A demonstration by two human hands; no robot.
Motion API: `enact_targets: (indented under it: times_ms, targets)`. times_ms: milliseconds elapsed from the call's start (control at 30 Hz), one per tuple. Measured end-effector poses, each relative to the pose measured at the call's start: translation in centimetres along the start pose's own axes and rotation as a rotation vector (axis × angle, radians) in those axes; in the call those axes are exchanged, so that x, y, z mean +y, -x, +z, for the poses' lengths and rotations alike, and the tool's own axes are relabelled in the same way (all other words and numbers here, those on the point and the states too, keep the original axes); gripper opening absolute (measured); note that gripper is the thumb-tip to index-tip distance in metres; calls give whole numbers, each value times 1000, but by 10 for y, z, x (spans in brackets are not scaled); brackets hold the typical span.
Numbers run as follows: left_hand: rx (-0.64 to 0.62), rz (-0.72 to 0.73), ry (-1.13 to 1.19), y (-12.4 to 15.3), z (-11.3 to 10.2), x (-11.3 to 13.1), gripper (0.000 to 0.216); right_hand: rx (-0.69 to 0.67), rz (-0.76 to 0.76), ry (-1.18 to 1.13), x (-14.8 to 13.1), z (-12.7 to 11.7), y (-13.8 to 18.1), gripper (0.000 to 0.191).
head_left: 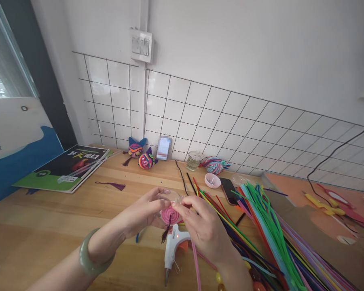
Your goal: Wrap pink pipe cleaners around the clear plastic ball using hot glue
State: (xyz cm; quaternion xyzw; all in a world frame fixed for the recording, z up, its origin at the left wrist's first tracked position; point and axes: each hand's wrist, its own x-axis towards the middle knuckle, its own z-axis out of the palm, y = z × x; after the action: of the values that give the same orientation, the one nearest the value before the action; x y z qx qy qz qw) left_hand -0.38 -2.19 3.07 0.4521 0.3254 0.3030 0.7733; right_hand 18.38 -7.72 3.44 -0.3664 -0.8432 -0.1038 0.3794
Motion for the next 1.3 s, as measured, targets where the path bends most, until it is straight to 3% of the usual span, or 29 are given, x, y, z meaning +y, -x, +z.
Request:
enact_targets:
  times_ms: [267,533,1300]
  targets:
    - [-53,36,7,1,-4,-1,35,-10,3,-18,3,1,2,34]
    - [-64,-21,100,-1,-5,-3,38,-23,46,-84,4,3,3,31]
    - [-6,9,114,-5,0,-12,39,-74,85,-126,8,0,1,28]
